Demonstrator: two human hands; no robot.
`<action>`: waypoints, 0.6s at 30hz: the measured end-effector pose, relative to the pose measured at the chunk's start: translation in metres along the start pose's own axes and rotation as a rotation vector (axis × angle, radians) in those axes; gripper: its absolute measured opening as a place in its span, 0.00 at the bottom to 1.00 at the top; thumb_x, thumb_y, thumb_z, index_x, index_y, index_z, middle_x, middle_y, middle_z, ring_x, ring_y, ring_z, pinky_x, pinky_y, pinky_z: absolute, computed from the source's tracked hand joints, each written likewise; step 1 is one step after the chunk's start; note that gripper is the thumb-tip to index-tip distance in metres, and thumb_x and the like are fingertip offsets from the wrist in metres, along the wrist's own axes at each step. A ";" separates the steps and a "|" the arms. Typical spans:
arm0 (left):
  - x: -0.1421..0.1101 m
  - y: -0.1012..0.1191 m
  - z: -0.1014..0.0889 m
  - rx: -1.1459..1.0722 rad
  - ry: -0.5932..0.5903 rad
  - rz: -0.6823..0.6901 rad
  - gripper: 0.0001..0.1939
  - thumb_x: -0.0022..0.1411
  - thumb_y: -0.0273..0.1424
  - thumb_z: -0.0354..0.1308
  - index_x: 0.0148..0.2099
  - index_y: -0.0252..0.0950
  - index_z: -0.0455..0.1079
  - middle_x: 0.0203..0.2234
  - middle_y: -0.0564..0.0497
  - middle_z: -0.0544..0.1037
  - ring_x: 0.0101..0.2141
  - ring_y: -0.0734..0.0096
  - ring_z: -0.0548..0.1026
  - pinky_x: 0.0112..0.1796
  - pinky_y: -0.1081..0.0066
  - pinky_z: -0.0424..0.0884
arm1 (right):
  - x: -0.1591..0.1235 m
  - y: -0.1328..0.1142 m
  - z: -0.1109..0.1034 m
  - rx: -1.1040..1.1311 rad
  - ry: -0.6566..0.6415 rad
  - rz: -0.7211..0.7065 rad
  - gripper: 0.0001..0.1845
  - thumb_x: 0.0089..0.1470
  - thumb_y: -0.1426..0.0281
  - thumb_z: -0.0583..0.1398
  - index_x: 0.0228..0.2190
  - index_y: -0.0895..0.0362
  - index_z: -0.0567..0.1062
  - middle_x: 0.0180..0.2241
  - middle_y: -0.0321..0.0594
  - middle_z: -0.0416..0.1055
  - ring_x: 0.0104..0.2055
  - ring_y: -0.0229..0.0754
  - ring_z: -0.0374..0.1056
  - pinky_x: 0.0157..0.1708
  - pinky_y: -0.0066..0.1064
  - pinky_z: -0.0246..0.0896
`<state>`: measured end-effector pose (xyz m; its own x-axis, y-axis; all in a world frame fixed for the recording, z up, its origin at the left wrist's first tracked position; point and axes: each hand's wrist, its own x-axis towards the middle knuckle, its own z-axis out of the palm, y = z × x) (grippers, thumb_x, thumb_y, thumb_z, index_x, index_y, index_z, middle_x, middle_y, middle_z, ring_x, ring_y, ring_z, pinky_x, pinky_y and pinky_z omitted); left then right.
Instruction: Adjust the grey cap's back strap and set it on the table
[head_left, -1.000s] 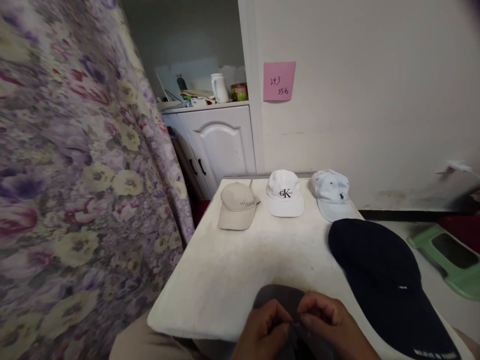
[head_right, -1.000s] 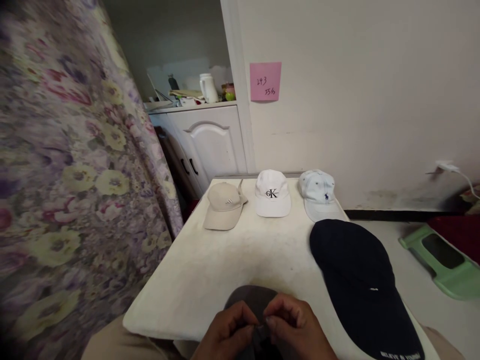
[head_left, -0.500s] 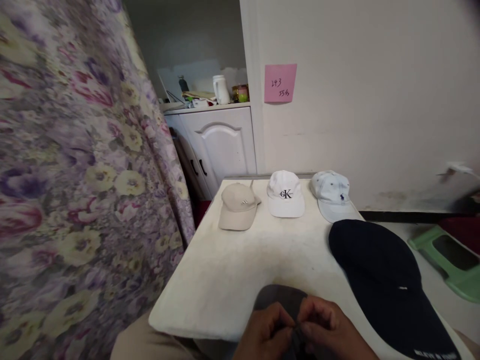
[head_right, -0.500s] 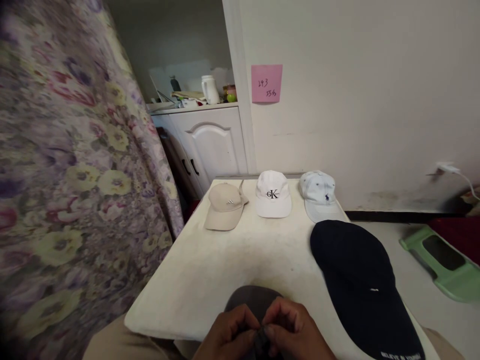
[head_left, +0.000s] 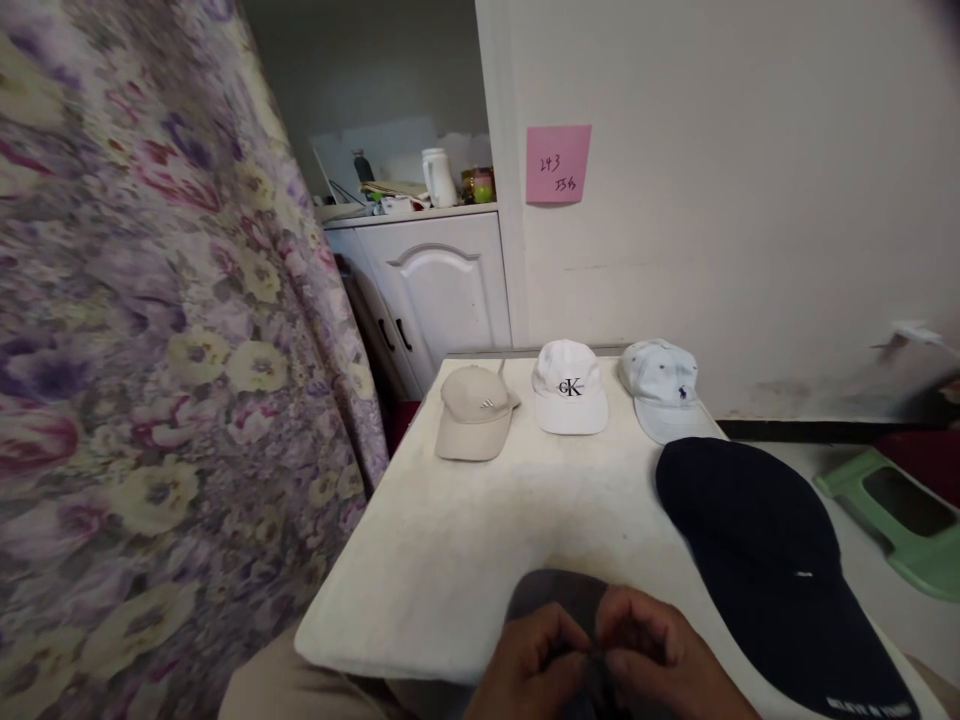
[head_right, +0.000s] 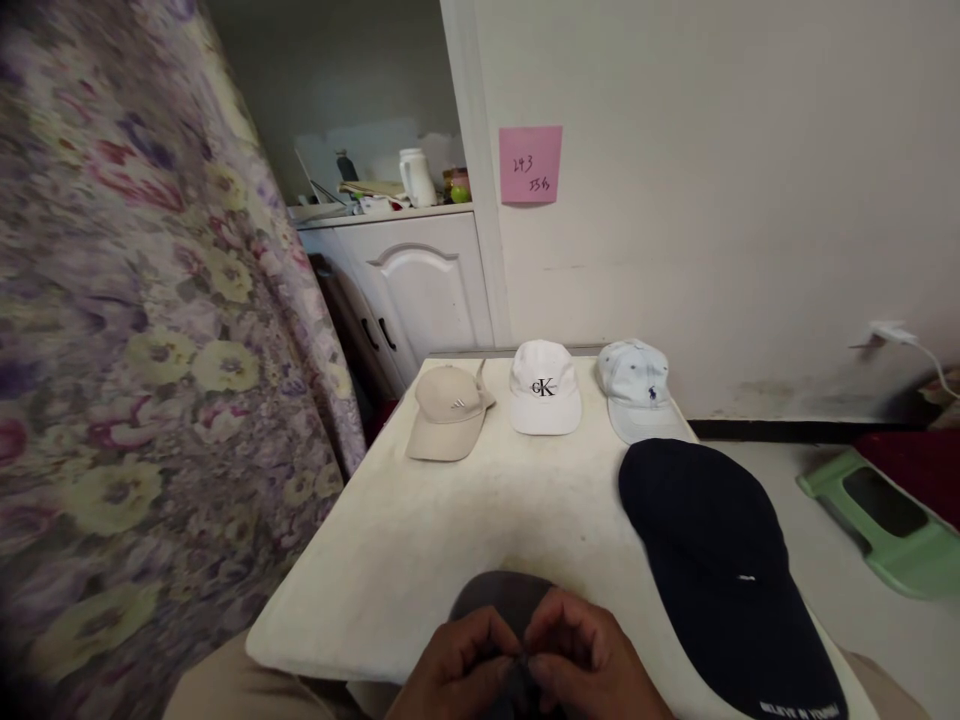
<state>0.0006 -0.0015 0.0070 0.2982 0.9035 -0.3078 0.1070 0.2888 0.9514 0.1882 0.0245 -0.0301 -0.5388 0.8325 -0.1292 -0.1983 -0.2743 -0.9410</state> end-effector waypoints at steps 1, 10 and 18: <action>0.001 -0.001 -0.001 -0.050 0.000 0.012 0.08 0.55 0.36 0.60 0.32 0.36 0.71 0.25 0.54 0.73 0.32 0.66 0.71 0.37 0.67 0.62 | 0.000 0.001 0.000 0.012 0.000 -0.043 0.09 0.44 0.66 0.69 0.29 0.53 0.76 0.24 0.30 0.66 0.27 0.38 0.64 0.29 0.30 0.55; 0.001 -0.012 -0.008 -0.221 0.022 0.049 0.11 0.53 0.38 0.68 0.30 0.36 0.76 0.25 0.55 0.70 0.31 0.70 0.65 0.35 0.70 0.59 | 0.005 0.023 0.002 -0.073 -0.044 -0.202 0.22 0.42 0.71 0.67 0.42 0.42 0.81 0.41 0.35 0.64 0.40 0.44 0.66 0.37 0.35 0.58; 0.005 -0.022 -0.011 -0.267 0.104 0.034 0.20 0.44 0.40 0.72 0.30 0.38 0.65 0.22 0.59 0.67 0.27 0.74 0.59 0.29 0.72 0.53 | 0.008 0.016 0.013 -0.056 -0.019 -0.189 0.15 0.41 0.73 0.66 0.33 0.46 0.83 0.33 0.34 0.68 0.36 0.43 0.67 0.37 0.35 0.58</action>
<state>-0.0104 0.0004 -0.0158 0.1969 0.9378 -0.2858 -0.1595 0.3183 0.9345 0.1699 0.0203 -0.0416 -0.5118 0.8572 0.0570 -0.2515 -0.0860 -0.9640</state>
